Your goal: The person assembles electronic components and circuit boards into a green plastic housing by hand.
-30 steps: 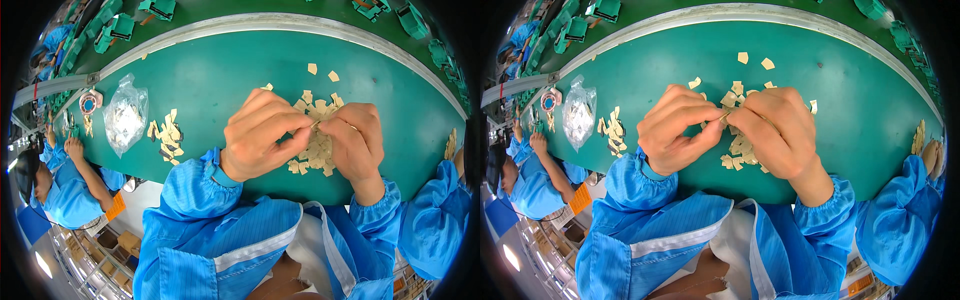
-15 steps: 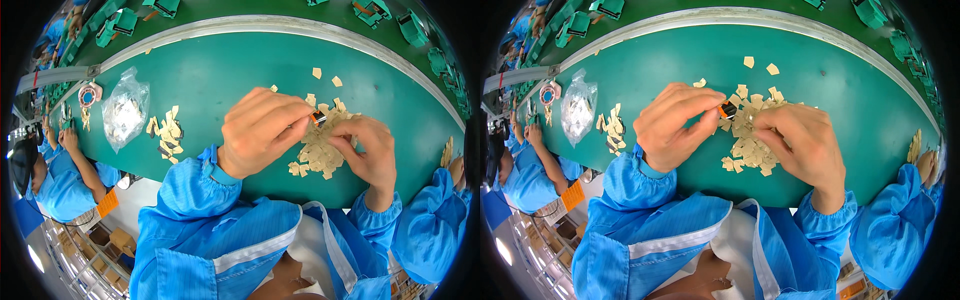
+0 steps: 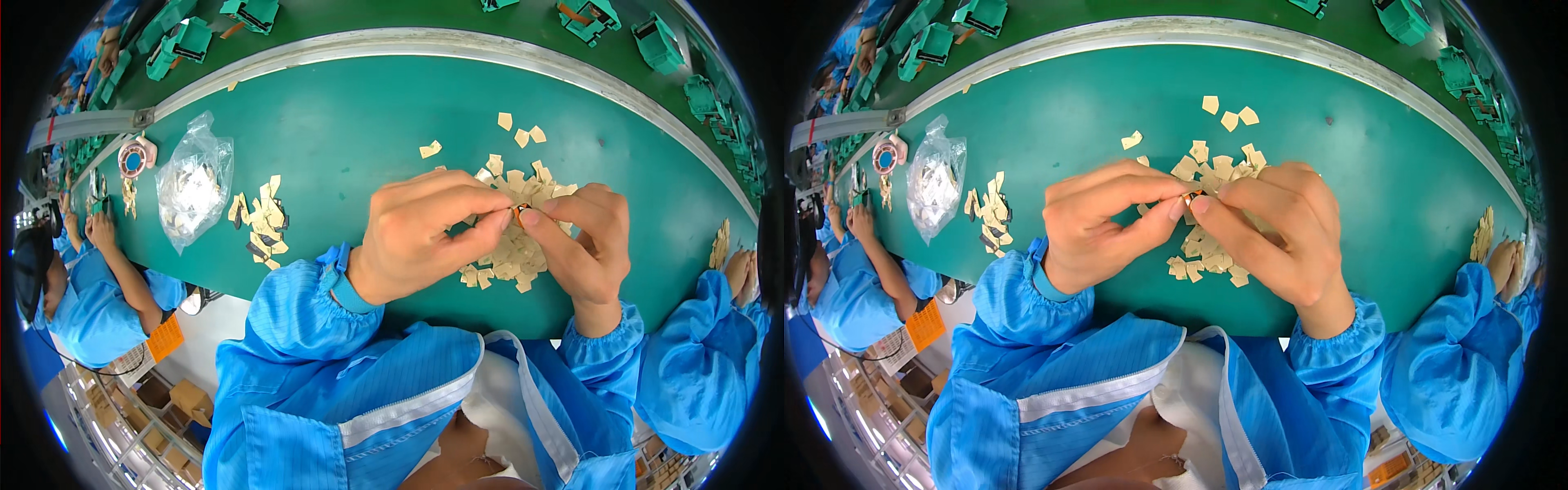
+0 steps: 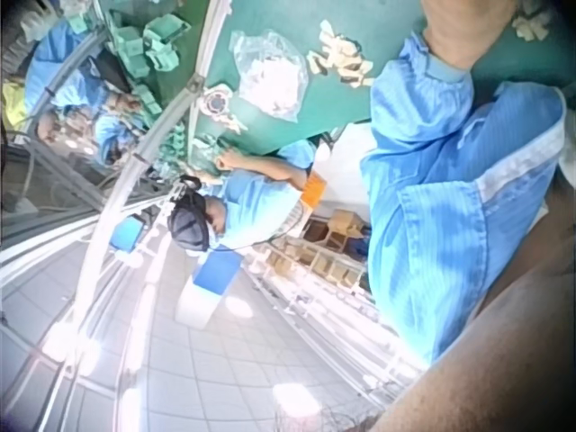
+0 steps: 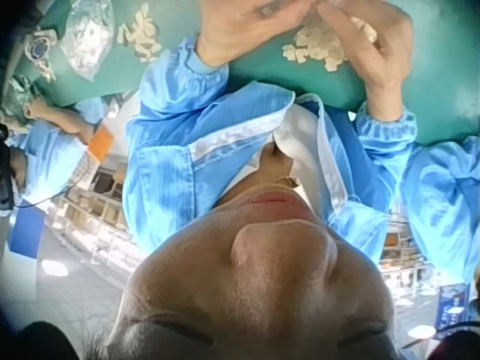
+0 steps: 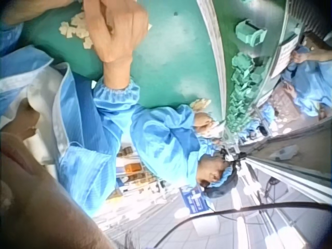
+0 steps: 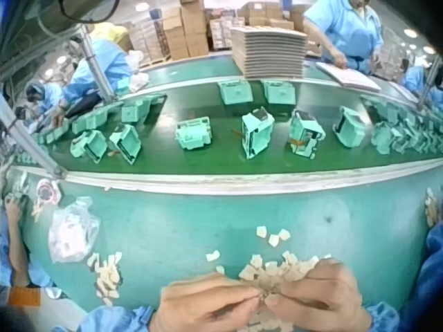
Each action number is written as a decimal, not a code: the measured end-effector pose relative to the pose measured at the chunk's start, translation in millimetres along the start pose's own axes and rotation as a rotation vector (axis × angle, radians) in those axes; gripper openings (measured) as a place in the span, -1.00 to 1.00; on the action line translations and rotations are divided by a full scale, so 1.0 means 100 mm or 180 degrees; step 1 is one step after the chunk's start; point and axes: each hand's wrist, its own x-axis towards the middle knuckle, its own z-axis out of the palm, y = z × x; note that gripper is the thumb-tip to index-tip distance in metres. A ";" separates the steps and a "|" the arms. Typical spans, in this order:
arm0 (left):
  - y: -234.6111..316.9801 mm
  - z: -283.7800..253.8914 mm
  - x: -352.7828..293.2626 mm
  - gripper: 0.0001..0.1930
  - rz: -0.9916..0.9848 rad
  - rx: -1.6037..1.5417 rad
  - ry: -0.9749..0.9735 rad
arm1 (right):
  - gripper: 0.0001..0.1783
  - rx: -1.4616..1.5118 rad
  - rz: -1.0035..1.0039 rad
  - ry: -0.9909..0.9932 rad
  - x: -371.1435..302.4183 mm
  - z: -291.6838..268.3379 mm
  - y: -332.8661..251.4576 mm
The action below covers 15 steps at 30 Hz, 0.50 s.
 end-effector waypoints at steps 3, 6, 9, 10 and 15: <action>0.00 0.00 -0.02 -0.90 -0.0182 -0.0174 -0.0064 | -0.63 0.0006 0.0048 -0.0001 0.00 0.02 -0.01; 0.01 -0.02 -0.02 -0.91 -0.0276 -0.0291 -0.0117 | -0.63 -0.0015 0.0037 0.0016 0.02 0.02 -0.01; 0.00 -0.02 -0.01 -0.92 -0.0343 -0.0494 -0.0196 | -0.62 -0.0057 -0.0048 0.0023 0.00 0.04 0.01; 0.00 -0.03 -0.01 -0.92 -0.0387 -0.0590 -0.0222 | -0.63 -0.0060 -0.0044 0.0018 0.02 0.03 0.00; 0.02 -0.08 -0.01 -0.92 -0.0608 -0.0668 -0.0404 | -0.64 -0.0031 -0.0049 0.0032 0.04 0.03 -0.01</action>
